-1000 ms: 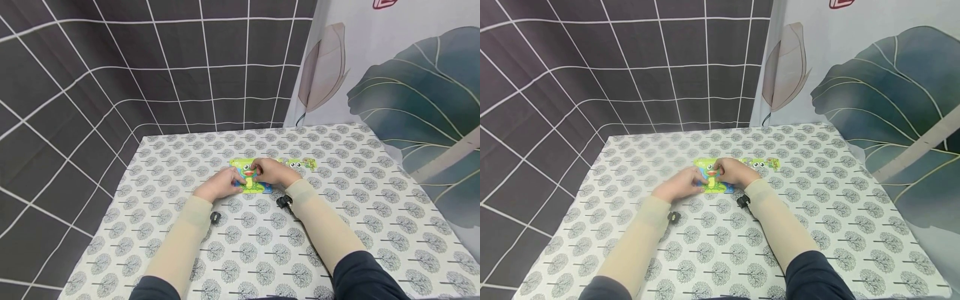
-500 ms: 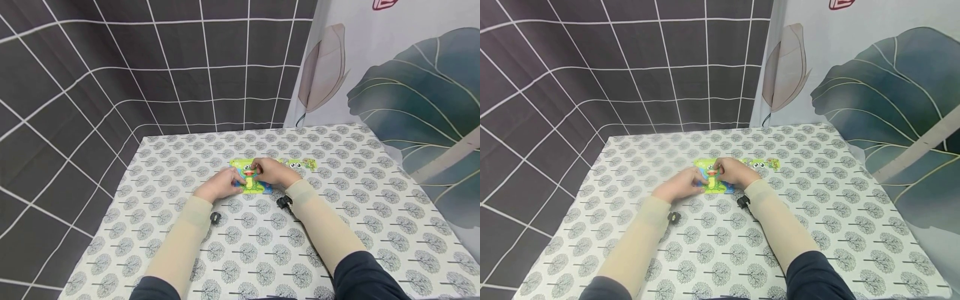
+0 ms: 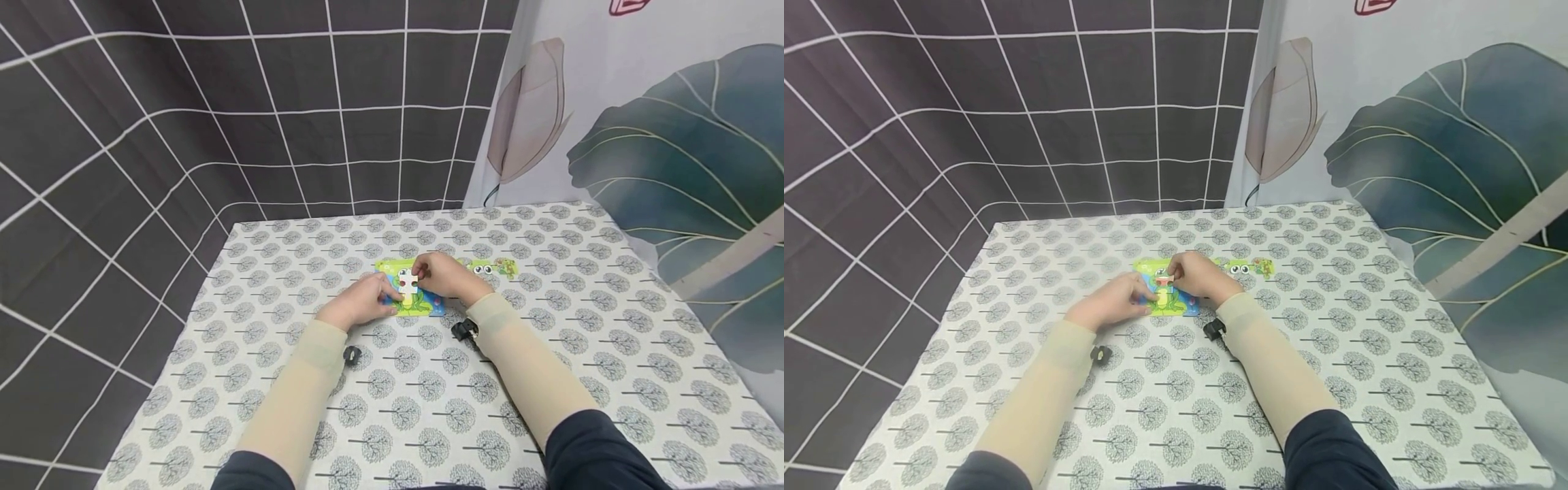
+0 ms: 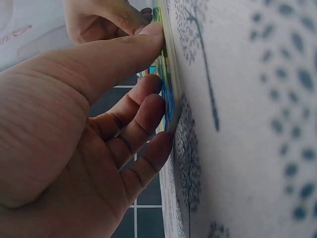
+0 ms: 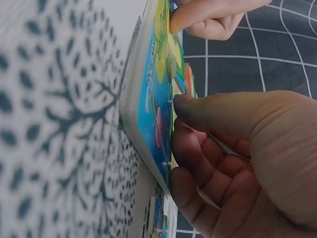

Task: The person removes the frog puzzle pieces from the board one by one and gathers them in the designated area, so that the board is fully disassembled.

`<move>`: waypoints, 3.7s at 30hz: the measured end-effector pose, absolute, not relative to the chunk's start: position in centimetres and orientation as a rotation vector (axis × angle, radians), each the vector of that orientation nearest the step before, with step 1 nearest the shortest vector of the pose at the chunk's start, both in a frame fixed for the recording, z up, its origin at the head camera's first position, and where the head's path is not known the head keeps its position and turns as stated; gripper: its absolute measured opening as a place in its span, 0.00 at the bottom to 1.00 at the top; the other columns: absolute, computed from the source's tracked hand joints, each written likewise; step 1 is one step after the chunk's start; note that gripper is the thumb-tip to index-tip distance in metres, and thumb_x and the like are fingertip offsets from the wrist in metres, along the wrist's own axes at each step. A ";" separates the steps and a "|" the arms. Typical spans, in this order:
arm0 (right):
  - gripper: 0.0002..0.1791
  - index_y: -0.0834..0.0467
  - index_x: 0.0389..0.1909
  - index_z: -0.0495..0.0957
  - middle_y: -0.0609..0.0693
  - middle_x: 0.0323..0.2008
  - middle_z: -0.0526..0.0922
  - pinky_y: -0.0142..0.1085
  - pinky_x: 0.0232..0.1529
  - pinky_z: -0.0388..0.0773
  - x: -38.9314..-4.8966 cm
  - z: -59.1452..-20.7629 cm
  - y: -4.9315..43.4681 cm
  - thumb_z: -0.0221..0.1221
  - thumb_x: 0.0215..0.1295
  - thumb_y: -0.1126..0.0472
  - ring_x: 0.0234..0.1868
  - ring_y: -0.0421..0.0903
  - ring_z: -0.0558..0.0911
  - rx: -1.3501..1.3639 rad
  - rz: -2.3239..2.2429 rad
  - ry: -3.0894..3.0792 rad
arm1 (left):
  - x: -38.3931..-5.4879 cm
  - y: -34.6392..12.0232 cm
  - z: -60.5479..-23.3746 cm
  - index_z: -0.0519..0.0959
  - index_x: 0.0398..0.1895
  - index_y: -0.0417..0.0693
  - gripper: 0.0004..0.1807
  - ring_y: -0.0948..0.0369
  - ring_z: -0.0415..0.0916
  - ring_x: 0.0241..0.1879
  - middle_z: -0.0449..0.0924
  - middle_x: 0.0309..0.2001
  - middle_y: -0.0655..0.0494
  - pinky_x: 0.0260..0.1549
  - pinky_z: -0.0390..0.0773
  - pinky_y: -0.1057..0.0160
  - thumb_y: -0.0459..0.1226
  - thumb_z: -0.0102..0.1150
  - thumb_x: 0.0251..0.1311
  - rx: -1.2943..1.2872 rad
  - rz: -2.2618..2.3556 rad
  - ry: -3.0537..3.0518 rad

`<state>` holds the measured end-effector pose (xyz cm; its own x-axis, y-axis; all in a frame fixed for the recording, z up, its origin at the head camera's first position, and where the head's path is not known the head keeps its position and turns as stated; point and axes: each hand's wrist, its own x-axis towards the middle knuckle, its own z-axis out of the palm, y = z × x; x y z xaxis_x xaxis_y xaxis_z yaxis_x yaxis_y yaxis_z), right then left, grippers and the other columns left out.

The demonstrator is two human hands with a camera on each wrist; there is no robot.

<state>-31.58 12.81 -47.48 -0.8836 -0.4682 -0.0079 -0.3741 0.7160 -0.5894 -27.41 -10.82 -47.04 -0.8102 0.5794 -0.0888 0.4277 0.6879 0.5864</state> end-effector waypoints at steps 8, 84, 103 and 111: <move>0.09 0.56 0.41 0.84 0.47 0.34 0.84 0.42 0.46 0.83 -31.7 -47.7 12.9 0.70 0.61 0.68 0.37 0.45 0.82 -0.689 -0.903 2.787 | -27.5 -10.8 -47.1 0.90 0.53 0.56 0.16 0.60 0.72 0.41 0.78 0.45 0.58 0.42 0.77 0.62 0.40 0.76 0.61 0.800 0.821 2.632; 0.07 0.57 0.39 0.85 0.50 0.33 0.82 0.36 0.28 0.78 -30.6 -46.8 23.0 0.70 0.62 0.67 0.31 0.48 0.77 -0.526 -1.130 2.831 | -27.5 -10.8 -47.7 0.90 0.52 0.60 0.16 0.61 0.71 0.41 0.77 0.45 0.59 0.44 0.77 0.61 0.41 0.76 0.61 0.805 0.813 2.654; 0.07 0.60 0.38 0.85 0.51 0.32 0.82 0.34 0.27 0.80 -30.7 -47.0 25.7 0.71 0.59 0.68 0.29 0.47 0.78 -0.434 -1.089 2.709 | -27.4 -10.9 -47.9 0.90 0.52 0.59 0.16 0.62 0.72 0.42 0.77 0.45 0.64 0.46 0.77 0.61 0.40 0.76 0.60 0.800 0.836 2.647; 0.07 0.59 0.35 0.85 0.50 0.29 0.84 0.35 0.30 0.83 -31.1 -47.3 26.8 0.71 0.57 0.70 0.29 0.47 0.81 -0.489 -1.019 2.685 | -27.3 -10.9 -47.8 0.90 0.51 0.60 0.15 0.62 0.71 0.43 0.77 0.45 0.65 0.47 0.77 0.61 0.41 0.76 0.60 0.791 0.833 2.653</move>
